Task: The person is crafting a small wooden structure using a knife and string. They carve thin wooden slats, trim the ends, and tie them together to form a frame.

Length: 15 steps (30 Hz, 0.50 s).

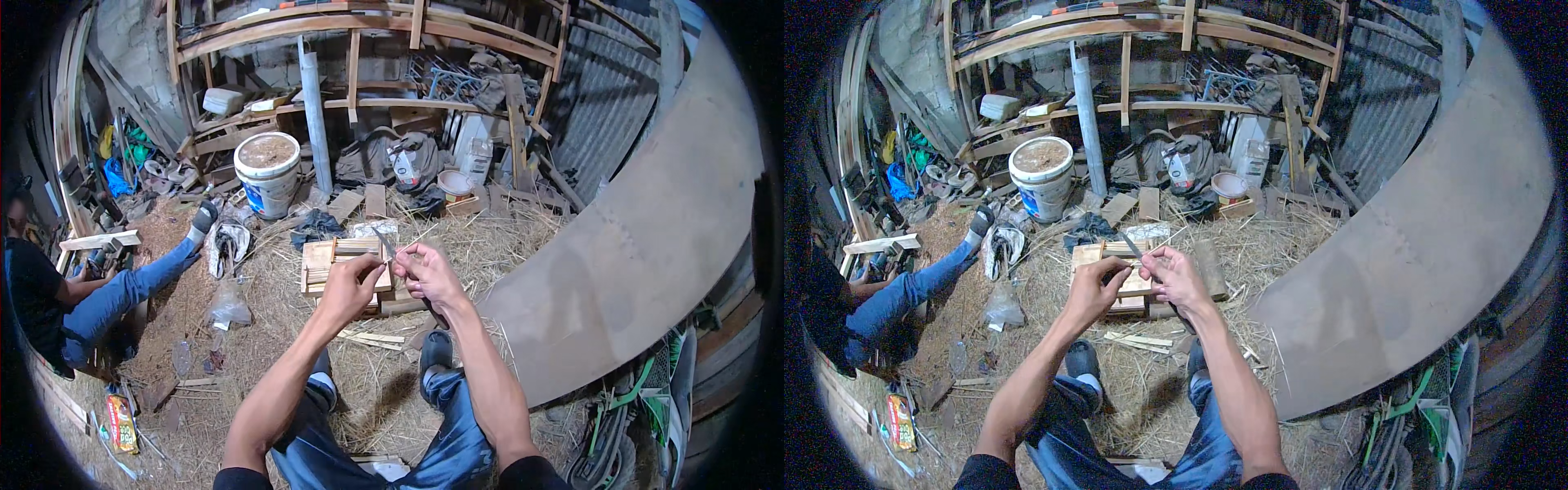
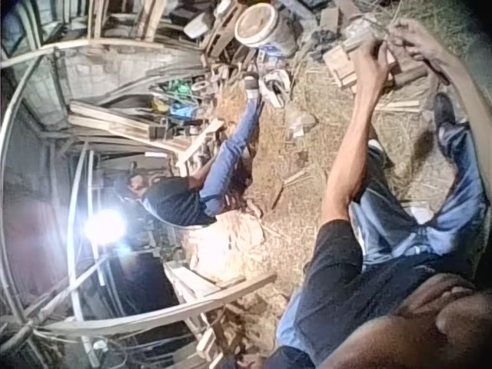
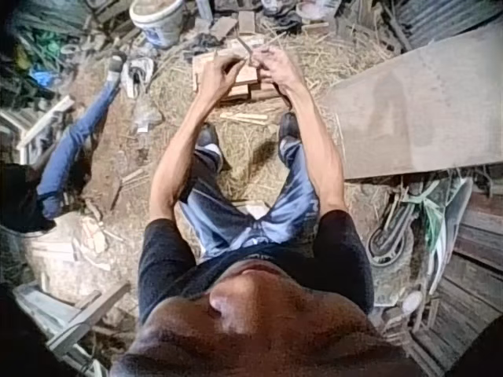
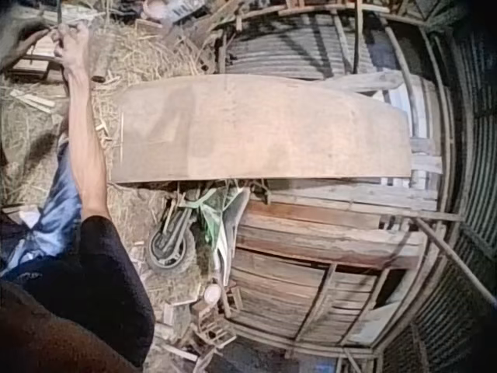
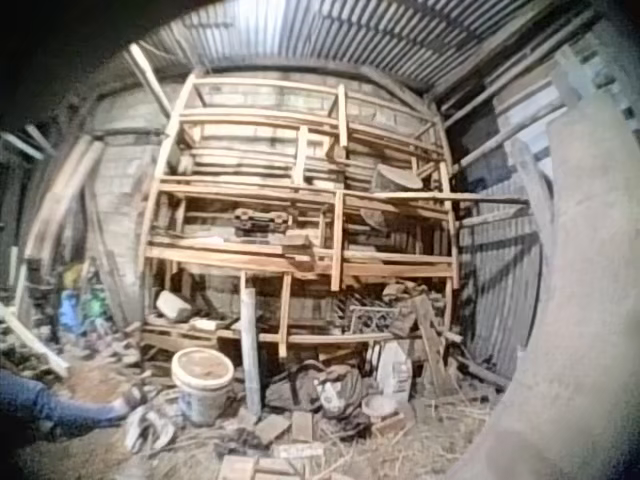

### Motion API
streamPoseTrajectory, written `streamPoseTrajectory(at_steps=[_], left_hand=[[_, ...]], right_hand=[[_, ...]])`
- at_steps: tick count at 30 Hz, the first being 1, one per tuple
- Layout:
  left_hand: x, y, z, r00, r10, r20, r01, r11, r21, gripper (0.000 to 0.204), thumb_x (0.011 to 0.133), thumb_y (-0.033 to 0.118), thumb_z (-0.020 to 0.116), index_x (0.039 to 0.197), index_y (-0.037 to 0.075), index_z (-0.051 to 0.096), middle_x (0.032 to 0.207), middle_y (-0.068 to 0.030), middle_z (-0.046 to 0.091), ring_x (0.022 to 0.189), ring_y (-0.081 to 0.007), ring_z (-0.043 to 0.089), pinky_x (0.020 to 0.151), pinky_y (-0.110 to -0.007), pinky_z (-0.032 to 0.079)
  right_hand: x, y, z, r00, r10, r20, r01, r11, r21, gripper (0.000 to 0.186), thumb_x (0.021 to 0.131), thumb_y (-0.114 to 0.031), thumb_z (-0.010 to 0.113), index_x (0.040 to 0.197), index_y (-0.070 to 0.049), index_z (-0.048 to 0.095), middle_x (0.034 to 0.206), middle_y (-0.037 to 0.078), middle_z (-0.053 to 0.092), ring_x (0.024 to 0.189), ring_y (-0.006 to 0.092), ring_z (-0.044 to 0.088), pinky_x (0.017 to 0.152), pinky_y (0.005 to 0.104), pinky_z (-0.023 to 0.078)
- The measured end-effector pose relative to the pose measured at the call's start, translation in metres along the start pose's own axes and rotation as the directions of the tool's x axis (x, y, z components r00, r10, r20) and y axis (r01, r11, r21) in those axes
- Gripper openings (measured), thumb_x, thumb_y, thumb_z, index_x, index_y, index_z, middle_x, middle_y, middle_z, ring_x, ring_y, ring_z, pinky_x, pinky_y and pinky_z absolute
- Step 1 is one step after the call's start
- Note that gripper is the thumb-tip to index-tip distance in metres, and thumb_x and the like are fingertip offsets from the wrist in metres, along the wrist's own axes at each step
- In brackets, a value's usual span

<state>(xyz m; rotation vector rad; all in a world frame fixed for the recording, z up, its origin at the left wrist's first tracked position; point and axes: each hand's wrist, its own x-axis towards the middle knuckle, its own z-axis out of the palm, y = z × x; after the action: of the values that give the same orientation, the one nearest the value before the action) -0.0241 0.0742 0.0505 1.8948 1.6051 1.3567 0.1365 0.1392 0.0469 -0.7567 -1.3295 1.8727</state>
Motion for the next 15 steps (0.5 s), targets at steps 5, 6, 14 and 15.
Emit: streamPoseTrajectory(at_steps=[5, 6, 14, 15], left_hand=[[-0.007, 0.001, -0.007, 1.000, 0.026, 0.007, -0.026, 0.999, 0.047, 0.015, 0.083, 0.012, 0.060, 0.087, -0.002, 0.061, 0.074, -0.0155, 0.064, 0.062, -0.0203, 0.061, 0.058, -0.030, 0.046], [-0.008, -0.004, -0.012, 1.000, 0.012, -0.007, -0.011, 0.999, 0.043, 0.015, 0.083, 0.012, 0.060, 0.087, -0.002, 0.061, 0.073, -0.0149, 0.064, 0.061, -0.0189, 0.060, 0.057, -0.030, 0.045], [0.004, -0.017, -0.006, 0.992, -0.117, -0.042, 0.118, 0.993, 0.030, 0.018, 0.087, 0.014, 0.057, 0.093, -0.002, 0.063, 0.065, -0.0066, 0.059, 0.058, -0.0090, 0.051, 0.053, -0.026, 0.041], [0.006, -0.015, -0.002, 0.992, -0.124, -0.025, 0.124, 0.992, -0.006, 0.018, 0.087, 0.014, 0.057, 0.093, -0.002, 0.063, 0.066, -0.0057, 0.059, 0.059, -0.0090, 0.050, 0.053, -0.026, 0.040]], right_hand=[[0.000, -0.016, -0.051, 0.958, -0.095, -0.271, 0.093, 0.995, -0.017, 0.012, 0.090, -0.018, 0.054, 0.092, -0.007, 0.052, 0.068, -0.002, 0.051, 0.043, 0.0005, 0.036, 0.035, 0.0159, 0.026], [-0.005, -0.024, -0.075, 0.940, -0.126, -0.317, 0.151, 0.987, 0.057, 0.011, 0.090, -0.017, 0.053, 0.092, -0.006, 0.053, 0.067, -0.003, 0.050, 0.043, 0.0006, 0.036, 0.035, 0.0157, 0.026], [-0.015, -0.005, -0.058, 0.932, -0.275, -0.235, 0.193, 0.927, -0.321, 0.030, 0.093, -0.030, 0.050, 0.105, -0.004, 0.055, 0.062, -0.001, 0.051, 0.044, 0.0017, 0.037, 0.038, 0.0148, 0.028], [-0.018, -0.007, -0.046, 0.946, -0.265, -0.187, 0.197, 0.927, -0.320, 0.030, 0.093, -0.029, 0.050, 0.108, -0.004, 0.053, 0.064, 0.000, 0.053, 0.044, 0.0021, 0.037, 0.039, 0.0154, 0.028]])
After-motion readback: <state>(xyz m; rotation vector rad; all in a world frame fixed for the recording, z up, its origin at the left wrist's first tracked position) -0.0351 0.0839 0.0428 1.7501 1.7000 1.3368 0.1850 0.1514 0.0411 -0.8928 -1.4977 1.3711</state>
